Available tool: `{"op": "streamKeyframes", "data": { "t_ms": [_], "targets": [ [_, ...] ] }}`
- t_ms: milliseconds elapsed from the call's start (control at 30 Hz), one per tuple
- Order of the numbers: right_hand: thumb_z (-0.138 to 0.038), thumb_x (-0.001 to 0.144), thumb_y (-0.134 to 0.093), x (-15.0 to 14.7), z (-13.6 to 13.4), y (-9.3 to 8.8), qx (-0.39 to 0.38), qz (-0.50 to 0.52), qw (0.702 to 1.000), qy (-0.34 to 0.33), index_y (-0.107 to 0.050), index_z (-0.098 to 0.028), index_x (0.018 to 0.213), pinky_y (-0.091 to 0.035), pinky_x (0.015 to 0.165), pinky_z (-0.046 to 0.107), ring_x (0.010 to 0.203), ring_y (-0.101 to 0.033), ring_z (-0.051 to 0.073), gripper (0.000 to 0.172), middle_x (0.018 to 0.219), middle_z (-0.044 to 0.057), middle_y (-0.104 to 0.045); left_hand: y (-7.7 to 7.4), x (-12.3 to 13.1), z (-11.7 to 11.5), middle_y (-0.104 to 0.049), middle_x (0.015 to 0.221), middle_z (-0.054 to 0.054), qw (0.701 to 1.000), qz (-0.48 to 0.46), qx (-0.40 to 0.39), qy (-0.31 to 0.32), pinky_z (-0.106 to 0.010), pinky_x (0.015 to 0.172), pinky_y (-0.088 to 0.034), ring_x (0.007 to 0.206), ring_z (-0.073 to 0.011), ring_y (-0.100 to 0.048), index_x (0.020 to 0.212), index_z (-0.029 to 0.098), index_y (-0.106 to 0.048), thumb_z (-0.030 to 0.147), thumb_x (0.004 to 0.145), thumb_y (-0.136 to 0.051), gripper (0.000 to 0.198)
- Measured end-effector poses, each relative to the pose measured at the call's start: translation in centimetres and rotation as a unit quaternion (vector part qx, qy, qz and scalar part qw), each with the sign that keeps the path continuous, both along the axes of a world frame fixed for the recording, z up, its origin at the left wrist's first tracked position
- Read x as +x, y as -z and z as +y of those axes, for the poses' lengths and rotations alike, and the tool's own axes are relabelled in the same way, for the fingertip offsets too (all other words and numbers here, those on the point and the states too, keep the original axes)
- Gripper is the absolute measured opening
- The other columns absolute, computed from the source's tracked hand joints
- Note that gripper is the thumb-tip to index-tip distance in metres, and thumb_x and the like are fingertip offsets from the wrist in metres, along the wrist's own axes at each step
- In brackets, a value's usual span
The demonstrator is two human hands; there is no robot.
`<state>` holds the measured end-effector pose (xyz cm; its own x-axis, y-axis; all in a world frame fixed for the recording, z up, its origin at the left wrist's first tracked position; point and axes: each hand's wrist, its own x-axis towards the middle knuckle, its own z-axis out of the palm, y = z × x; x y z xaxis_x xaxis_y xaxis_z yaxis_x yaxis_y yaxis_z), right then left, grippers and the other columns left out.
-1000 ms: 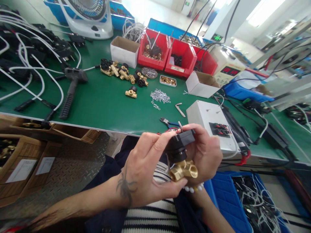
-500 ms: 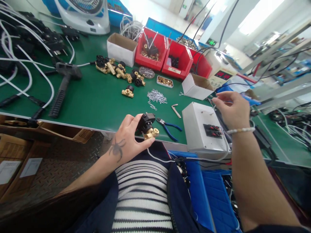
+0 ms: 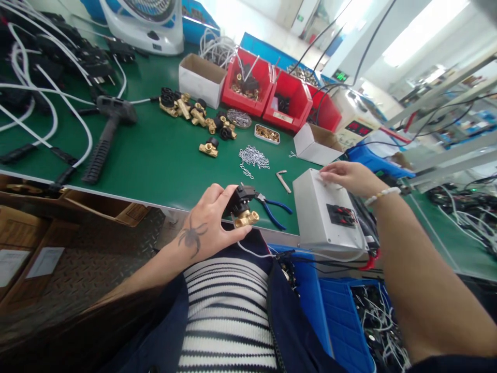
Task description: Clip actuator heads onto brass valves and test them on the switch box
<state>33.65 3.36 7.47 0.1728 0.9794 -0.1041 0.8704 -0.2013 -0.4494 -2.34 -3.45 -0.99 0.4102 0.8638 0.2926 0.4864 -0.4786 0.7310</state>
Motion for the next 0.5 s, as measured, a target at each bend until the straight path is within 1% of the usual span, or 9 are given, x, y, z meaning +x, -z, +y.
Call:
{"op": "streamKeyframes", "data": {
  "t_ms": [67,133,200,300,400,433,500],
  "targets": [
    [-0.037,0.075,-0.075,-2.2,1.9,-0.5,0.025,-0.037,0.998,-0.034,-0.076,-0.017,0.085,-0.052,0.084,0.041,0.079,-0.065,0.022,0.022,0.081,0.007,-0.073,0.0,0.0,0.0,-0.051,0.104,-0.006,1.0,0.004,-0.001,0.001,-0.044,0.09,-0.056,0.099,-0.0257,-0.057,0.134,0.016,-0.05,0.039,0.08,-0.071,0.062],
    [-0.031,0.084,-0.068,-5.1,4.3,-0.1,0.057,-0.089,0.989,-0.102,-0.076,-0.014,0.098,-0.051,0.09,0.041,0.09,-0.066,0.023,0.023,0.096,0.01,-0.074,0.0,-0.1,0.1,-0.051,0.105,-0.007,1.0,0.008,-0.003,-0.001,-0.044,0.09,-0.056,0.099,-0.0259,-0.057,0.134,0.015,-0.05,0.04,0.08,-0.071,0.063],
    [-0.028,0.085,-0.068,-8.2,7.1,1.1,0.043,-0.086,0.987,-0.132,-0.075,-0.014,0.107,-0.051,0.093,0.039,0.094,-0.066,0.022,0.026,0.101,0.01,-0.074,0.1,-0.2,0.1,-0.05,0.105,-0.006,1.0,0.009,-0.005,0.001,-0.044,0.09,-0.056,0.1,-0.0257,-0.057,0.134,0.016,-0.049,0.04,0.081,-0.07,0.062],
    [-0.024,0.086,-0.068,-11.7,10.7,3.9,0.017,-0.09,0.985,-0.143,-0.073,-0.014,0.116,-0.051,0.096,0.04,0.099,-0.066,0.022,0.032,0.109,0.01,-0.072,0.2,-0.5,0.2,-0.05,0.104,-0.005,1.0,0.007,-0.003,0.007,-0.043,0.092,-0.056,0.1,-0.0247,-0.057,0.133,0.02,-0.048,0.04,0.082,-0.07,0.06],
    [-0.025,0.083,-0.073,-13.3,12.6,6.3,-0.005,-0.1,0.985,-0.141,-0.071,-0.015,0.121,-0.049,0.1,0.042,0.108,-0.065,0.024,0.04,0.115,0.011,-0.071,0.2,-0.6,0.2,-0.05,0.104,-0.005,1.0,0.004,-0.002,0.008,-0.043,0.091,-0.056,0.1,-0.0246,-0.057,0.133,0.019,-0.047,0.04,0.081,-0.071,0.061],
    [-0.025,0.082,-0.074,-13.5,12.9,6.8,-0.012,-0.105,0.985,-0.139,-0.072,-0.014,0.119,-0.049,0.101,0.042,0.109,-0.065,0.025,0.039,0.114,0.011,-0.071,0.2,-0.6,0.2,-0.05,0.105,-0.006,1.0,0.002,-0.003,0.008,-0.043,0.091,-0.056,0.1,-0.0248,-0.057,0.134,0.018,-0.047,0.04,0.081,-0.071,0.061],
    [-0.023,0.081,-0.075,-13.6,12.9,7.4,-0.022,-0.113,0.984,-0.136,-0.075,-0.013,0.111,-0.049,0.1,0.041,0.108,-0.066,0.025,0.032,0.111,0.011,-0.073,0.2,-0.5,0.2,-0.051,0.106,-0.006,1.0,0.001,-0.005,0.008,-0.043,0.091,-0.056,0.101,-0.0252,-0.057,0.135,0.018,-0.047,0.04,0.081,-0.071,0.063]
  ]
}}
